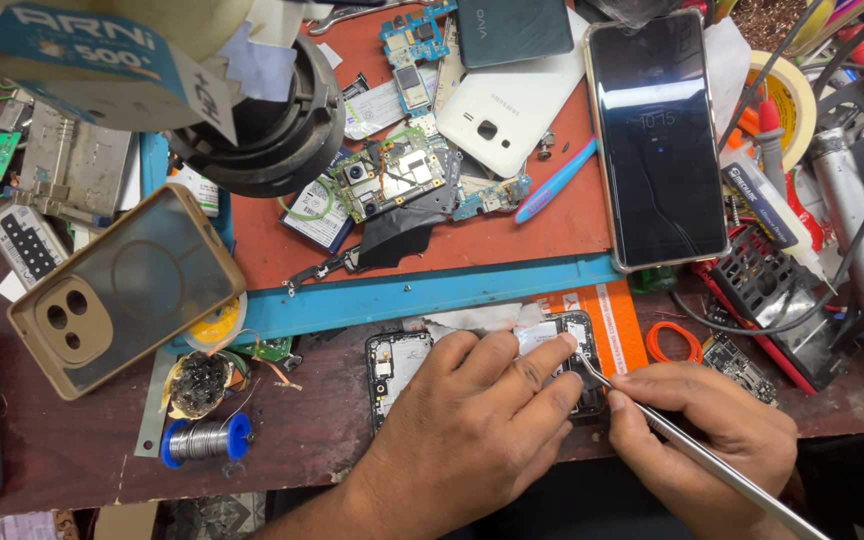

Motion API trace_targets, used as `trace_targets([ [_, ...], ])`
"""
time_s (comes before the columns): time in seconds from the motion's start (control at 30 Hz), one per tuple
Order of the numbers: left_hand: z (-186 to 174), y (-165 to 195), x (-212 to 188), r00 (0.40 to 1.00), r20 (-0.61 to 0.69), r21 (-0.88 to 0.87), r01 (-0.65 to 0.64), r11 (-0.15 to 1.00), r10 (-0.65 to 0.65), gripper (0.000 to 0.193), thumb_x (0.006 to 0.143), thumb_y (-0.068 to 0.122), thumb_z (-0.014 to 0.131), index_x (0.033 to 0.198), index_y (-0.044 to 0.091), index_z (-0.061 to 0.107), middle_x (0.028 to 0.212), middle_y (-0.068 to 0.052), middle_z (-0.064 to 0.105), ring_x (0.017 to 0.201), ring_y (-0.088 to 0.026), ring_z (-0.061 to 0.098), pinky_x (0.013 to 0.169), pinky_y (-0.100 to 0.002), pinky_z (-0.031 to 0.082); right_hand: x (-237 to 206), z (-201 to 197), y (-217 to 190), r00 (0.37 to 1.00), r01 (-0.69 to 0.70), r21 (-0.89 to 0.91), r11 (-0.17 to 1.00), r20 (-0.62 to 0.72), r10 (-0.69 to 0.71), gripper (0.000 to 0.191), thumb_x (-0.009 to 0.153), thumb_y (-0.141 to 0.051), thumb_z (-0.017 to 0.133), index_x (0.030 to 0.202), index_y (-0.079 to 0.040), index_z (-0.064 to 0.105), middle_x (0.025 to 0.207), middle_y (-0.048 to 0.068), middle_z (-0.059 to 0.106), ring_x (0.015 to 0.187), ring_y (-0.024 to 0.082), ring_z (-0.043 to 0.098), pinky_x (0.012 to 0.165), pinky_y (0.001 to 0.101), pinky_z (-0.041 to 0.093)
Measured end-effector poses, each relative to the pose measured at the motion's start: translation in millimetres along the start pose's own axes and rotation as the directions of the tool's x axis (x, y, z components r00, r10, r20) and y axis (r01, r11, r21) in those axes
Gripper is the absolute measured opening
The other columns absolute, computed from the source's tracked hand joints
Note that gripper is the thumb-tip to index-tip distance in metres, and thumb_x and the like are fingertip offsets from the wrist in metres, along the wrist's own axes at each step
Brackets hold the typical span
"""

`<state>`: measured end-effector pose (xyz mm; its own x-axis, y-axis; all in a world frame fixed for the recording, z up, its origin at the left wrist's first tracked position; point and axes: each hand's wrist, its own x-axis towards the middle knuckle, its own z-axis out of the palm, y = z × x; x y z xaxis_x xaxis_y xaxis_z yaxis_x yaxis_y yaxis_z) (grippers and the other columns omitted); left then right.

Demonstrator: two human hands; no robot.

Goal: The person repairs a disassembled smartphone on a cluttered workbench. They pry at the phone's internal components with a metal spudger, use tweezers to lift and reposition small parts, then pick up a soldering iron and work on the phone's board while looking through a bench microscope.

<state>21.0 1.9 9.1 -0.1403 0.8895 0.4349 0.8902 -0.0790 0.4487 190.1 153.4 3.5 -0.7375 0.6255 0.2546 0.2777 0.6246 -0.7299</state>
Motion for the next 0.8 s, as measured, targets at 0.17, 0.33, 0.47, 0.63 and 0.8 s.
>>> trace_targets([
  [0.17, -0.5, -0.2, 0.4, 1.000, 0.010, -0.019, 0.011, 1.000, -0.010, 0.035, 0.089, 0.025, 0.076, 0.118, 0.007, 0.067, 0.133, -0.008, 0.066, 0.113, -0.025, 0.058, 0.098, -0.040, 0.044, -0.4, 1.2, -0.3, 1.000, 0.012, -0.003, 1.000, -0.002, -0.012, 0.014, 0.074, 0.001, 0.078, 0.087, 0.002, 0.074, 0.086, 0.011, 0.076, 0.076, 0.015, 0.075, 0.072, 0.0259, 0.059],
  [0.33, 0.1, 0.1, 0.9, 1.000, 0.007, -0.018, 0.009, 1.000, -0.009, 0.035, 0.088, 0.024, 0.076, 0.117, 0.007, 0.068, 0.132, -0.008, 0.067, 0.113, -0.025, 0.059, 0.098, -0.040, 0.044, -0.5, 0.8, 0.3, 1.000, -0.002, -0.004, 1.000, -0.008, 0.002, 0.015, 0.073, 0.001, 0.078, 0.088, 0.002, 0.074, 0.086, 0.011, 0.076, 0.075, 0.016, 0.075, 0.071, 0.0259, 0.059],
  [0.47, 0.2, -0.1, 0.5, 1.000, 0.008, -0.019, 0.012, 1.000, -0.012, 0.034, 0.088, 0.024, 0.076, 0.117, 0.007, 0.068, 0.133, -0.008, 0.067, 0.114, -0.025, 0.059, 0.099, -0.040, 0.044, 0.1, 0.7, 0.7, 1.000, 0.018, 0.007, 1.000, 0.001, -0.018, 0.014, 0.074, 0.001, 0.078, 0.088, 0.001, 0.074, 0.086, 0.010, 0.076, 0.075, 0.015, 0.075, 0.072, 0.0257, 0.059],
  [0.63, 0.1, -0.9, 0.1, 1.000, 0.002, -0.029, 0.011, 1.000, -0.011, 0.033, 0.088, 0.024, 0.076, 0.116, 0.008, 0.068, 0.134, -0.008, 0.067, 0.116, -0.024, 0.059, 0.100, -0.040, 0.043, 0.4, 0.1, 0.4, 1.000, 0.017, -0.005, 1.000, 0.006, -0.017, 0.015, 0.074, 0.001, 0.078, 0.088, 0.001, 0.074, 0.087, 0.011, 0.076, 0.077, 0.016, 0.076, 0.072, 0.0260, 0.060],
  [0.8, 0.4, -1.6, -0.3, 1.000, 0.008, -0.036, 0.011, 0.999, -0.010, 0.033, 0.087, 0.025, 0.076, 0.115, 0.008, 0.069, 0.135, -0.008, 0.067, 0.116, -0.025, 0.059, 0.100, -0.040, 0.043, 0.9, 0.7, 0.4, 1.000, 0.029, -0.009, 1.000, 0.003, -0.029, 0.015, 0.074, 0.001, 0.078, 0.088, 0.001, 0.074, 0.086, 0.011, 0.076, 0.076, 0.016, 0.076, 0.071, 0.0263, 0.060],
])
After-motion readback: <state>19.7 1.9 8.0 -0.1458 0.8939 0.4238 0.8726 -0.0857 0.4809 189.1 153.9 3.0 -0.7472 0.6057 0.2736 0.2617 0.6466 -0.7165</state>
